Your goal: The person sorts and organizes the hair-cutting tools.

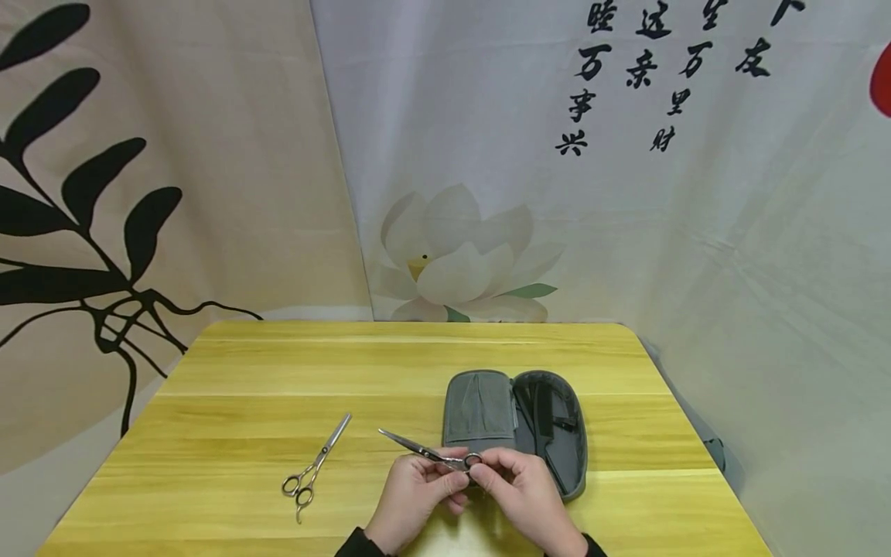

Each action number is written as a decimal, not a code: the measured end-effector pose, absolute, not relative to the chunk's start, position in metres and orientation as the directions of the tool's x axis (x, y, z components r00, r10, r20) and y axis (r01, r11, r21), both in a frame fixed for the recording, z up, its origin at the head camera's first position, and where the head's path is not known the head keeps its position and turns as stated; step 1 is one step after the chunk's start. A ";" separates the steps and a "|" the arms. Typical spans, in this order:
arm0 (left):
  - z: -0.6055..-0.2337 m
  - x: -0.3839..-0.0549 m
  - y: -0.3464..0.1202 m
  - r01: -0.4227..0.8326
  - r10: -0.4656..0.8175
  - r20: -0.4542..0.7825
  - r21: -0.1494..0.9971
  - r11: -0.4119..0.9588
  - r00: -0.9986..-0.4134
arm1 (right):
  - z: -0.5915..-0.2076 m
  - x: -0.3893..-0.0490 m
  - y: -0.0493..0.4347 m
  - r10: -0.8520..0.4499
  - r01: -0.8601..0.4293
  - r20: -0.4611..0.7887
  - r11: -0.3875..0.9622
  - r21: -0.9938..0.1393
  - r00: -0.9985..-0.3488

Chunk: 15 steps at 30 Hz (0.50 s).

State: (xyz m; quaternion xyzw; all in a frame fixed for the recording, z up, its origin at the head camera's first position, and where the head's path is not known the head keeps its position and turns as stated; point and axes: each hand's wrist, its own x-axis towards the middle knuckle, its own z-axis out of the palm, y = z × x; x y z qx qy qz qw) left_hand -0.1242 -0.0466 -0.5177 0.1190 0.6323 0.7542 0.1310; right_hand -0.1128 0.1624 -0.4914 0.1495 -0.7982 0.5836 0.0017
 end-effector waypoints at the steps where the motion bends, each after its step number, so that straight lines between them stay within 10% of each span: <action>1: -0.518 -0.124 -0.046 -0.044 0.350 0.014 0.986 -0.158 -0.937 | -0.492 -0.113 0.163 -0.236 -0.246 0.185 0.265 -0.932 -0.954; 15: -0.530 -0.137 -0.052 -0.176 0.257 -0.139 0.976 -0.126 -0.956 | -0.494 -0.120 0.170 -0.046 -0.169 0.163 0.171 -0.971 -0.986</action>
